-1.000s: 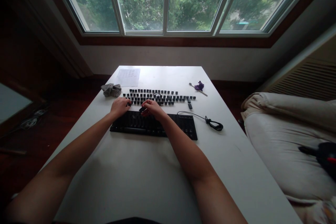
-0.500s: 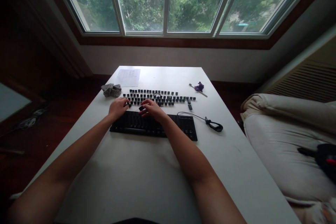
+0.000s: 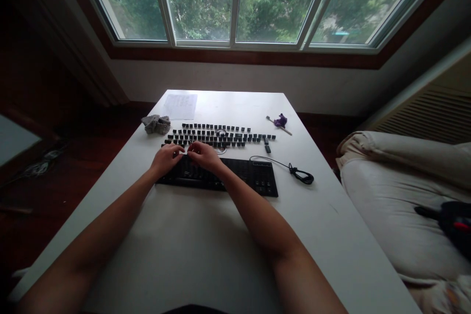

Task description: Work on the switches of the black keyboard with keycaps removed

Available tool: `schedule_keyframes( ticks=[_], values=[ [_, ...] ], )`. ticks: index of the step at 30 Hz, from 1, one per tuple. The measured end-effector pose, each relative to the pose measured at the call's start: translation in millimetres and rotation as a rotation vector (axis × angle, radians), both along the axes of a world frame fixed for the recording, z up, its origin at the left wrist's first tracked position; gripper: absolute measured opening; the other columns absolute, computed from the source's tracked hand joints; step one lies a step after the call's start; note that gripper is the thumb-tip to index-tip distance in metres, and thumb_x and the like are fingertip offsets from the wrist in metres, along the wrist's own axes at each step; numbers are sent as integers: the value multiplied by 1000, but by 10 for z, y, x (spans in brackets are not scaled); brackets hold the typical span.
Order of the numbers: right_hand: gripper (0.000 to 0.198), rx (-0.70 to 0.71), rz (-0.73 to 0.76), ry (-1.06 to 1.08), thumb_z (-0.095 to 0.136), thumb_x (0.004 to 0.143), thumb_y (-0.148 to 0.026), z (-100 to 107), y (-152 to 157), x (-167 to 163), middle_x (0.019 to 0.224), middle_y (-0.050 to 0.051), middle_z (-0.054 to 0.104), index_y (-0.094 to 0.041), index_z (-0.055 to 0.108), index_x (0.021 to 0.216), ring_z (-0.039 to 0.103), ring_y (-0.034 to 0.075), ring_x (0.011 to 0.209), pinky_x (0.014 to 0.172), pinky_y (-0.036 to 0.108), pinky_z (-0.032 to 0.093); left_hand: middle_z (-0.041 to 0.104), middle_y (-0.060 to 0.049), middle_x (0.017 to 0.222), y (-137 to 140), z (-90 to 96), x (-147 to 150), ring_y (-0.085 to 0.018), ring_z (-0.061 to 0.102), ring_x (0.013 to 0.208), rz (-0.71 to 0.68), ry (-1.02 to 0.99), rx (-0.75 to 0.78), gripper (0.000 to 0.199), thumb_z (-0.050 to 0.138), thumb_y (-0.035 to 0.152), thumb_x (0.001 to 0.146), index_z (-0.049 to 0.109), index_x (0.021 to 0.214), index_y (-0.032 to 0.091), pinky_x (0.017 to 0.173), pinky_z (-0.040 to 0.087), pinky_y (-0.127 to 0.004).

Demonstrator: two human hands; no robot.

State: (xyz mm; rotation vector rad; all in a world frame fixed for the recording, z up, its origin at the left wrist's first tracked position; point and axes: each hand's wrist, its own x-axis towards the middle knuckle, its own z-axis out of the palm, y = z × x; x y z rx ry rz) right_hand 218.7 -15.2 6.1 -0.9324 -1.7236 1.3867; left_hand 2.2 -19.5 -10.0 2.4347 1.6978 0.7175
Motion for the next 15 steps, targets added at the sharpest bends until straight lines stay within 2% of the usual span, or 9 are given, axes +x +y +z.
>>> schedule_keyframes(
  ticks=[4, 7, 11, 15],
  values=[
    [7, 126, -46, -137, 62, 89, -29, -7, -76, -82, 73, -3, 64, -23, 60, 92, 65, 12, 60, 55, 20, 48, 66, -5, 94, -19, -11, 24, -24, 60, 96, -18, 11, -19, 16, 59, 27, 89, 71, 99, 24, 88, 46, -36],
    [7, 169, -33, -182, 61, 89, -29, -3, -96, -101, 76, -3, 64, -23, 59, 90, 63, 13, 62, 57, 21, 46, 66, -6, 97, -22, -27, 22, -24, 59, 97, -20, 15, -25, 16, 59, 28, 89, 72, 99, 23, 88, 47, -36],
    [6, 237, 106, -219, 58, 90, -27, 82, -150, -76, 72, -3, 61, -22, 56, 89, 60, 13, 64, 61, 22, 44, 66, -6, 97, -30, -33, 14, -24, 59, 96, -19, 12, -31, 16, 59, 27, 89, 72, 96, 23, 88, 47, -36],
    [7, 478, 246, -376, 62, 84, -20, 253, -270, -52, 76, -1, 64, -21, 60, 90, 55, 14, 66, 65, 23, 40, 65, -7, 98, -33, -33, 7, -24, 59, 96, -25, 7, -46, 18, 58, 26, 88, 73, 97, 23, 88, 47, -36]
  ],
)
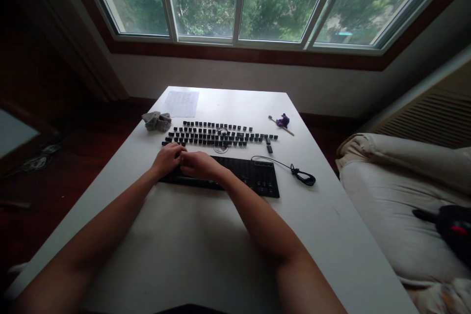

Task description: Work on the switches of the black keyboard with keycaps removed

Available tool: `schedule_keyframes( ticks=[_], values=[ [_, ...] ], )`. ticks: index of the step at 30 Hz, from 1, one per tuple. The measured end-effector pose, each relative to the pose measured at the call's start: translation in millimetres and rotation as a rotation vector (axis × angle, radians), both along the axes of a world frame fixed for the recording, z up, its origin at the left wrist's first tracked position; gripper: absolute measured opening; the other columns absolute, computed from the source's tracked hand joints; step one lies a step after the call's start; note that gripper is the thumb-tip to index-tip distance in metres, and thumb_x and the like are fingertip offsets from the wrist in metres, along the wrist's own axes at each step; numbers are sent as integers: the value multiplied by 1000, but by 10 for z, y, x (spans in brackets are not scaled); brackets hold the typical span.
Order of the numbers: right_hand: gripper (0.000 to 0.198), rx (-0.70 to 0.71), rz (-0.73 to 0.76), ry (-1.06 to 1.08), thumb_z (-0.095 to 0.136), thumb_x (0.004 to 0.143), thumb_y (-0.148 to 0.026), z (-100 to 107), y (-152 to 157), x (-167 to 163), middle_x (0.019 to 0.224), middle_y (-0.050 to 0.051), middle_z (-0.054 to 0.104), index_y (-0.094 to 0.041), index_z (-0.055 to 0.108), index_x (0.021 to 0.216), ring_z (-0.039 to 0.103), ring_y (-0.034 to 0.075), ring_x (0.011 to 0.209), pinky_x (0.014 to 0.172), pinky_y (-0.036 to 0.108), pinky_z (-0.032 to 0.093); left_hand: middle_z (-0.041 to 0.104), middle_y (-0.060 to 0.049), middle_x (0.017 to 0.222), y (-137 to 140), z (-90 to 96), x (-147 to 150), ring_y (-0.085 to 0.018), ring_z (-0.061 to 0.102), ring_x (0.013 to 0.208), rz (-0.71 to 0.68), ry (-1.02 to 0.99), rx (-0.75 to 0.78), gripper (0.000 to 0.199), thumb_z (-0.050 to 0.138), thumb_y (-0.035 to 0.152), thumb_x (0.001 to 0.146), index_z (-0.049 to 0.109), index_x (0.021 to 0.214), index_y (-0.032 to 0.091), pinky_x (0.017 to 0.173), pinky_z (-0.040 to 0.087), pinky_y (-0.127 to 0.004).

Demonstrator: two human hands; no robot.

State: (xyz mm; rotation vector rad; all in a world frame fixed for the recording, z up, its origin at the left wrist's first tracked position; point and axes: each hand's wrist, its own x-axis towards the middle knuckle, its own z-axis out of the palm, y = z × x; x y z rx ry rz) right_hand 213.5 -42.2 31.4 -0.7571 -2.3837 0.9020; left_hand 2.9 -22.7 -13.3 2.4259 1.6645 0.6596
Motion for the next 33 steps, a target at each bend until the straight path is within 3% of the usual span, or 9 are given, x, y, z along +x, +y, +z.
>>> schedule_keyframes(
  ticks=[3, 5, 15, 19, 26, 33],
  values=[
    [14, 133, 63, -69, 63, 82, -16, 98, -58, 15, 92, 2, 68, -22, 65, 94, 56, 15, 72, 69, 24, 39, 65, -7, 97, 5, -17, -7, -24, 59, 96, -13, 0, 2, 18, 59, 29, 89, 74, 98, 23, 87, 47, -36],
    [14, 142, 92, -78, 61, 82, -16, 127, -47, 48, 99, 2, 69, -23, 67, 93, 58, 15, 77, 73, 24, 40, 65, -6, 97, 8, -30, -11, -24, 59, 97, -13, 1, 14, 19, 59, 29, 90, 74, 99, 24, 88, 46, -36],
    [25, -389, 161, 45, 56, 80, -12, 60, 197, 345, 81, -2, 69, -21, 67, 100, 69, 14, 73, 68, 22, 51, 65, -6, 97, -13, -11, 8, -24, 59, 98, 6, -1, 19, 17, 59, 27, 89, 73, 98, 24, 91, 47, -38],
    [20, -452, 54, 143, 57, 82, -15, 34, 257, 399, 85, 0, 68, -19, 66, 100, 70, 14, 74, 68, 23, 53, 67, -6, 95, -44, 53, 38, -23, 61, 96, -23, -90, 14, 17, 58, 29, 90, 73, 97, 23, 89, 48, -37],
    [16, -472, -43, 301, 63, 84, -21, 16, 356, 475, 83, 0, 69, -19, 64, 100, 68, 12, 69, 65, 23, 54, 74, -5, 104, -82, 134, 123, -21, 68, 96, -255, -492, -269, 27, 61, 38, 91, 70, 111, 22, 85, 52, -33],
    [14, -623, -131, 404, 68, 83, -25, 36, 392, 465, 71, 0, 69, -17, 62, 93, 69, 12, 63, 61, 23, 57, 73, -9, 110, -85, 119, 154, -22, 68, 101, -354, -744, -447, 39, 69, 36, 86, 65, 121, 19, 90, 53, -35]
  ],
)
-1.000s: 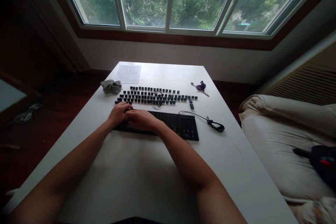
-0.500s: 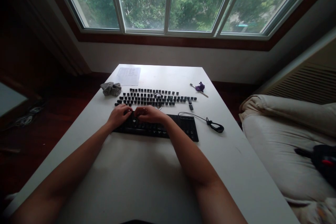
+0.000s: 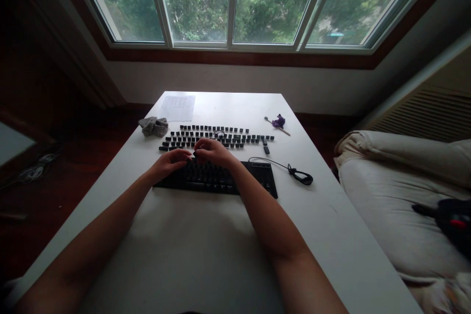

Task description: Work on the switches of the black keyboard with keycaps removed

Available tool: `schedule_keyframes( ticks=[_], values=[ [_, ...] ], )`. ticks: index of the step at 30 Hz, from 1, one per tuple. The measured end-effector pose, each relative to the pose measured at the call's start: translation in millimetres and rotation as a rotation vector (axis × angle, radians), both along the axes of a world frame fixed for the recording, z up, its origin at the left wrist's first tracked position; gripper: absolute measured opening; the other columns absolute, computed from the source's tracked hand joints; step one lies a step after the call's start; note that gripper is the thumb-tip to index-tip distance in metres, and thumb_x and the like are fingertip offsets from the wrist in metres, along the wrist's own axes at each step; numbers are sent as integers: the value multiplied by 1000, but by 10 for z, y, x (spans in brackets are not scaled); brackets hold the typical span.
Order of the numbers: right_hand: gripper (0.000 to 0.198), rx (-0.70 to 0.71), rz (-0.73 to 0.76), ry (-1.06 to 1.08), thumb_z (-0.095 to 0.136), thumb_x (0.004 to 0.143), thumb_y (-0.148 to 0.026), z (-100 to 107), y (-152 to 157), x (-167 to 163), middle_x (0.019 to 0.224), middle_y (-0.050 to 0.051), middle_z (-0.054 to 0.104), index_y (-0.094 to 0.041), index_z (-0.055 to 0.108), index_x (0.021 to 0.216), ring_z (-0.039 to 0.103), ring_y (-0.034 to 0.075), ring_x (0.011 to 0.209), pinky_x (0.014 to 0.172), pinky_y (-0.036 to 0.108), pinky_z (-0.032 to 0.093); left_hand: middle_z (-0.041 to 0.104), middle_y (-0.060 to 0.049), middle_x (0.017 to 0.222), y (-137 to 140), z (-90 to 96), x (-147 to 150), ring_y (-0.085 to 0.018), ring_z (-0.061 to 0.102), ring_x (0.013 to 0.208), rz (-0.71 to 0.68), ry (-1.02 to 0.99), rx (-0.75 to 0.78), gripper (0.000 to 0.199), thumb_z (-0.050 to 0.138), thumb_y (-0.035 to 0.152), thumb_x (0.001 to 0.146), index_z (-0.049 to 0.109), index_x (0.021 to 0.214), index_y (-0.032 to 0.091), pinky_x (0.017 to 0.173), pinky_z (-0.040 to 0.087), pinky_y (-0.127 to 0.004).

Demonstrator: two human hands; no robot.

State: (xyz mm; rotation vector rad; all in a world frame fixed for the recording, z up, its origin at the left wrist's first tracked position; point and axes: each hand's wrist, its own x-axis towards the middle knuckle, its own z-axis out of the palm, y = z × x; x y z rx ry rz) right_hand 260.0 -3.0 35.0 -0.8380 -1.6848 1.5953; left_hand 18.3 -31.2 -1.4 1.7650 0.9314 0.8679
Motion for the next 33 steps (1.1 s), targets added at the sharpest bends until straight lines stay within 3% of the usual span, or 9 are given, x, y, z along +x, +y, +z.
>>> schedule_keyframes(
  ticks=[5, 14, 21, 26, 33],
  values=[
    [9, -180, -156, 29, 65, 83, -19, -24, 35, -36, 64, -1, 70, -17, 58, 88, 69, 14, 54, 52, 24, 58, 73, -9, 110, -27, 29, 34, -21, 68, 98, 14, 53, 50, 34, 67, 31, 87, 68, 118, 18, 89, 54, -36],
    [8, -204, -205, -74, 62, 83, -11, -50, 23, -101, 54, -1, 67, -17, 57, 82, 64, 13, 45, 45, 22, 55, 70, -7, 115, -97, 157, 71, -24, 62, 108, -66, 514, 533, 27, 58, 21, 93, 70, 116, 26, 98, 48, -41],
    [6, -279, -239, -142, 58, 85, -14, -56, 22, -83, 53, 1, 67, -17, 57, 80, 63, 14, 43, 43, 20, 52, 68, -8, 119, -137, 165, 135, -23, 61, 110, -58, 449, 640, 20, 59, 28, 96, 70, 113, 25, 100, 48, -41],
    [4, -318, -265, -190, 59, 84, -16, -127, 69, -39, 52, 2, 66, -16, 57, 80, 63, 14, 43, 42, 18, 51, 69, -7, 115, -147, 153, 154, -22, 63, 106, 74, 351, 683, 20, 63, 28, 94, 69, 113, 25, 97, 50, -40],
    [7, -270, -290, -176, 58, 85, -15, -136, 101, -22, 53, 3, 66, -16, 56, 78, 65, 15, 45, 42, 19, 51, 69, -7, 111, 99, 85, -25, -25, 59, 107, 444, 553, 678, 20, 60, 23, 92, 71, 109, 24, 99, 46, -42]
  ],
)
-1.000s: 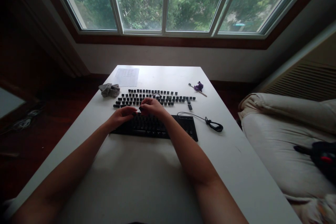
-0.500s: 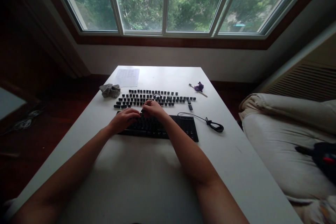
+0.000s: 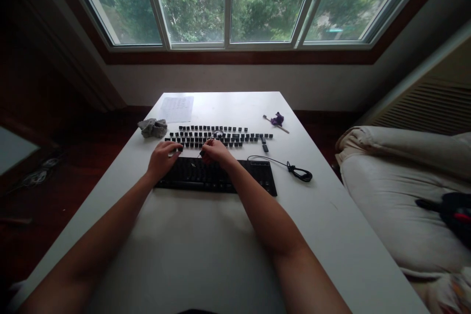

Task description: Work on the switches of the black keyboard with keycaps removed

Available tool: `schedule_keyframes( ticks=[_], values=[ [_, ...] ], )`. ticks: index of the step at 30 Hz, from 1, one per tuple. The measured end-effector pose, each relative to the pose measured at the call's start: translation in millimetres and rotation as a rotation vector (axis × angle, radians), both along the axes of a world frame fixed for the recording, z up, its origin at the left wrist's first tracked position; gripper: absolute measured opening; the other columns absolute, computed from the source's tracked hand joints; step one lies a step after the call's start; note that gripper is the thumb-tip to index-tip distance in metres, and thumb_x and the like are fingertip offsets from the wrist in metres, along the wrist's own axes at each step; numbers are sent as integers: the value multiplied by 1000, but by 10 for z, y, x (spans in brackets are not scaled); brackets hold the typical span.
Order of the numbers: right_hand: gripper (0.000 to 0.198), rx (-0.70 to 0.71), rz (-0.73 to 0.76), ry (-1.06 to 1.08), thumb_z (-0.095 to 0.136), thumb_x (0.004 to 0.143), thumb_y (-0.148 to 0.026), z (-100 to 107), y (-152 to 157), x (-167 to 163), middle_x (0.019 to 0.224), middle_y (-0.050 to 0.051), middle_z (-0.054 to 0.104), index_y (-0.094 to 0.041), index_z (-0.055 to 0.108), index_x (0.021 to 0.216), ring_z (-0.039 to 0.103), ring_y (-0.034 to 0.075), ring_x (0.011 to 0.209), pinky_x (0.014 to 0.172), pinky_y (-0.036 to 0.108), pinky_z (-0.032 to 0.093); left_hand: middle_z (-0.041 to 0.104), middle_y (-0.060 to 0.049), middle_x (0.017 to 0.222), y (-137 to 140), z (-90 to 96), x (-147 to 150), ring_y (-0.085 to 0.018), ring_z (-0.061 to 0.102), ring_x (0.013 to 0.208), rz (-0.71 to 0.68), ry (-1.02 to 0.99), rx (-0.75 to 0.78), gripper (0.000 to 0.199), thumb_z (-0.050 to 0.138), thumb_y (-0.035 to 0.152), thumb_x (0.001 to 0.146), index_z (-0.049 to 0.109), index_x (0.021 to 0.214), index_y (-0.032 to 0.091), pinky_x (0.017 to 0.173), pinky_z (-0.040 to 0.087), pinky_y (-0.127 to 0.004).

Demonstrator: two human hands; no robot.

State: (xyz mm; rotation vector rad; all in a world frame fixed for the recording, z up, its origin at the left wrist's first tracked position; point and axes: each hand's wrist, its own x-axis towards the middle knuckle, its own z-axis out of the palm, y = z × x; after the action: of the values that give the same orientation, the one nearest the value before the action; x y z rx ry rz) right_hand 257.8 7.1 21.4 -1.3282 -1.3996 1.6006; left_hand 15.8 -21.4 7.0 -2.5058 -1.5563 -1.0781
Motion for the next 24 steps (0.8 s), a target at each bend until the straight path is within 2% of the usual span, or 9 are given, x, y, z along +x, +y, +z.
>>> schedule_keyframes(
  ticks=[5, 10, 17, 24],
  values=[
    [6, 5, 13, 21, 58, 85, -15, -6, -20, -21, 53, 2, 66, -17, 56, 80, 64, 14, 46, 42, 19, 51, 67, -8, 103, 286, -96, -63, -29, 55, 105, 125, 196, -40, 20, 64, 23, 87, 73, 104, 23, 96, 43, -44],
    [7, 13, 14, 36, 57, 85, -14, 3, -38, -17, 54, 1, 66, -17, 55, 80, 64, 14, 45, 42, 20, 51, 66, -10, 101, 455, -148, 23, -30, 53, 103, 123, 332, -99, 20, 64, 24, 84, 73, 101, 24, 92, 41, -44],
    [5, -12, 6, 69, 59, 85, -16, 34, -43, 13, 55, 1, 66, -17, 55, 82, 65, 14, 46, 43, 20, 51, 66, -10, 98, 530, -225, 61, -30, 54, 102, 149, 384, -170, 19, 62, 24, 83, 73, 99, 25, 86, 39, -42],
    [8, -9, 7, 80, 61, 86, -18, 26, -42, -2, 56, 0, 66, -18, 54, 83, 65, 14, 47, 44, 21, 52, 66, -9, 102, 523, -188, 87, -30, 54, 103, 167, 407, -197, 22, 63, 25, 82, 73, 102, 26, 87, 40, -42]
  ],
)
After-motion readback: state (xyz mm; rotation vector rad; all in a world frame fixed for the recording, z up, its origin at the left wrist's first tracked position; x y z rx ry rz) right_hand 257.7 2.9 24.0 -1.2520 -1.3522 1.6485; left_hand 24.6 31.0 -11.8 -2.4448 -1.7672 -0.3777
